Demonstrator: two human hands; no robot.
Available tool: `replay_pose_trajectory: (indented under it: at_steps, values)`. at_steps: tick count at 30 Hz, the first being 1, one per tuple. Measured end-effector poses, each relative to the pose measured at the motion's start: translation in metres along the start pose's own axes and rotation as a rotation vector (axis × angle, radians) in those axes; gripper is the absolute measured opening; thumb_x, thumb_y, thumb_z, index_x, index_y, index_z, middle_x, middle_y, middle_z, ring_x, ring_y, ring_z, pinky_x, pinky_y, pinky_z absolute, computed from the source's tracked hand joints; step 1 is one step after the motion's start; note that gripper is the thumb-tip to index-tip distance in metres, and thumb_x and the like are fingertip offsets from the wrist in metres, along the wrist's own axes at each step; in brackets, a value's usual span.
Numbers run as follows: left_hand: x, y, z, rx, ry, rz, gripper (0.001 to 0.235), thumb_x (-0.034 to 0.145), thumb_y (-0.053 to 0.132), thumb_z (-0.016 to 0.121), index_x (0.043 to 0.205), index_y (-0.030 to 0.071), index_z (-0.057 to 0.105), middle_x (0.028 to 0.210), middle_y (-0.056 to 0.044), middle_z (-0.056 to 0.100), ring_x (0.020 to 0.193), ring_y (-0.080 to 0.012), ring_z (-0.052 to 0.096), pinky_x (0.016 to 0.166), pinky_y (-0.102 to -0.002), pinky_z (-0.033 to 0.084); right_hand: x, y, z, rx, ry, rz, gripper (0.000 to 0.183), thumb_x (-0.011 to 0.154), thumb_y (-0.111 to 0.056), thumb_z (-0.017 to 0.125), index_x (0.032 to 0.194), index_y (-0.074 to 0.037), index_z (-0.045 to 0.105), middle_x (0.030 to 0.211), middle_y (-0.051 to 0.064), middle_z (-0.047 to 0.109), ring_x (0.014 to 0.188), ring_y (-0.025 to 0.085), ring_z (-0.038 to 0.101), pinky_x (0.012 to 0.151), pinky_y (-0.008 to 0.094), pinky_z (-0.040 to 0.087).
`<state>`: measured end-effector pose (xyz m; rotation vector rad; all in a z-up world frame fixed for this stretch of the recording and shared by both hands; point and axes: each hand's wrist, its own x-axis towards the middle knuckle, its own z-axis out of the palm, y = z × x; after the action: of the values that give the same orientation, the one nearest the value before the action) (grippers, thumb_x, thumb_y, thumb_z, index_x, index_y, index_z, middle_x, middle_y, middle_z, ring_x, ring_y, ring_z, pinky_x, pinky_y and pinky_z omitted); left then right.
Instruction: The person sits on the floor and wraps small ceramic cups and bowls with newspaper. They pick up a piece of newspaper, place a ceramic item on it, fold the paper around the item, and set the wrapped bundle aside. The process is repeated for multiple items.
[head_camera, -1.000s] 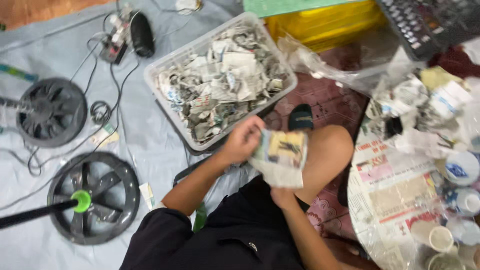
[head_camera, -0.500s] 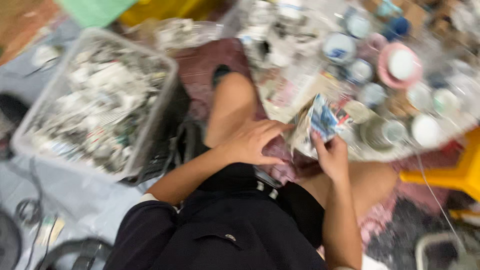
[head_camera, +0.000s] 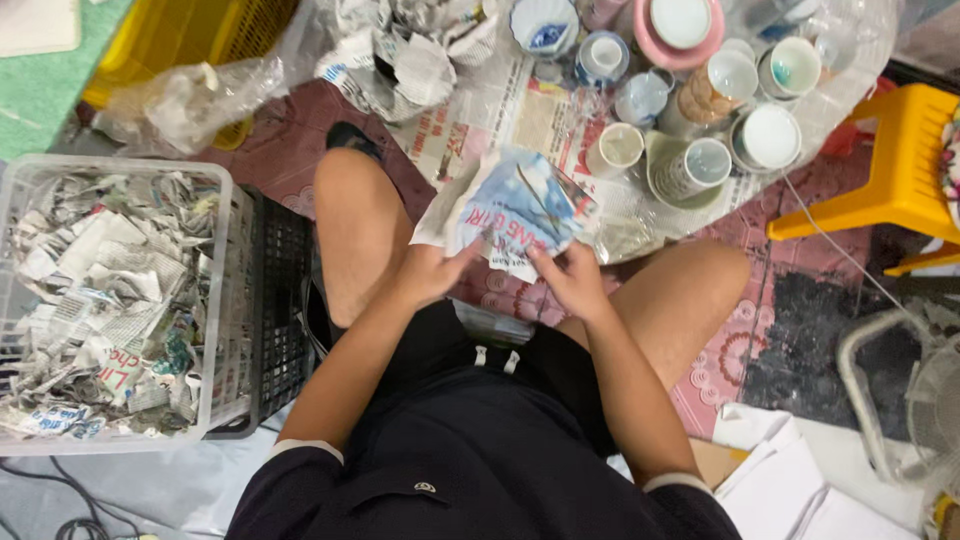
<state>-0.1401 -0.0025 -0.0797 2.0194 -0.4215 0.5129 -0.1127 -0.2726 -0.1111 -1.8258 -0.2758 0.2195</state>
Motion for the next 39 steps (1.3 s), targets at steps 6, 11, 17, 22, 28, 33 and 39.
replay_pose_trajectory:
  at_steps: [6, 11, 17, 22, 28, 33, 39]
  values:
    - [0.005, -0.010, 0.009, -0.511, 0.148, -0.207, 0.054, 0.101, 0.005, 0.058, 0.151, -0.003, 0.042, 0.142, -0.023, 0.056, 0.133, -0.0268, 0.055, 0.109, -0.034, 0.047, 0.013, -0.010, 0.019, 0.307, -0.123, 0.016, 0.047, 0.101, -0.014, 0.072, 0.138, 0.003, 0.047, 0.119, 0.008, 0.069, 0.105, 0.013, 0.063, 0.090, 0.030, 0.055]
    - [0.000, -0.005, -0.003, -0.053, 0.024, -0.175, 0.030, 0.098, 0.009, 0.066, 0.127, 0.005, 0.063, 0.096, -0.020, 0.072, 0.087, -0.0356, 0.074, 0.075, -0.039, 0.058, 0.016, -0.046, 0.035, -0.143, 0.242, -0.192, 0.110, 0.085, -0.012, 0.087, 0.155, -0.005, 0.003, 0.155, 0.028, 0.030, 0.132, 0.032, 0.049, 0.099, 0.041, 0.051]
    - [0.006, 0.009, -0.003, 0.051, -0.035, -0.128, 0.035, 0.087, 0.016, 0.070, 0.117, 0.000, 0.065, 0.095, -0.020, 0.068, 0.086, -0.0425, 0.068, 0.073, -0.045, 0.056, 0.002, -0.058, 0.053, -0.615, 0.403, -0.571, 0.082, 0.075, -0.019, 0.092, 0.144, -0.019, 0.046, 0.153, 0.027, 0.029, 0.135, 0.048, 0.037, 0.108, 0.042, 0.038]
    - [0.014, 0.021, -0.007, 0.042, -0.023, -0.094, 0.026, 0.088, 0.013, 0.069, 0.111, 0.000, 0.069, 0.114, -0.019, 0.067, 0.100, -0.0394, 0.068, 0.084, -0.043, 0.056, 0.007, -0.049, 0.056, -0.430, -0.067, -0.534, 0.078, 0.094, -0.021, 0.072, 0.161, -0.007, 0.037, 0.165, 0.023, 0.042, 0.156, 0.036, 0.039, 0.131, 0.046, 0.027]
    - [0.016, 0.021, -0.006, 0.060, -0.114, -0.058, 0.029, 0.080, 0.015, 0.072, 0.104, -0.001, 0.070, 0.110, -0.021, 0.062, 0.098, -0.0417, 0.066, 0.084, -0.043, 0.054, 0.009, -0.031, 0.053, -0.008, -0.211, -0.406, 0.072, 0.100, -0.031, 0.063, 0.157, 0.003, 0.033, 0.152, 0.020, 0.048, 0.142, 0.029, 0.048, 0.117, 0.039, 0.037]
    - [0.010, 0.003, -0.004, -0.239, 0.046, -0.283, 0.028, 0.102, 0.019, 0.063, 0.119, -0.003, 0.063, 0.107, -0.014, 0.069, 0.098, -0.0256, 0.069, 0.089, -0.035, 0.053, 0.018, -0.019, 0.050, -0.031, 0.038, -0.030, 0.030, 0.109, -0.020, 0.056, 0.132, -0.006, 0.069, 0.094, 0.003, 0.070, 0.086, 0.011, 0.059, 0.079, 0.027, 0.050]
    - [-0.006, -0.031, -0.020, -0.575, 0.161, -0.457, 0.030, 0.105, 0.021, 0.063, 0.123, -0.003, 0.066, 0.113, -0.002, 0.071, 0.101, -0.0069, 0.064, 0.087, -0.026, 0.053, 0.033, -0.017, 0.017, 0.047, 0.348, -0.169, 0.019, 0.110, -0.015, 0.056, 0.114, -0.001, 0.068, 0.093, -0.001, 0.064, 0.085, 0.007, 0.055, 0.077, 0.024, 0.047]
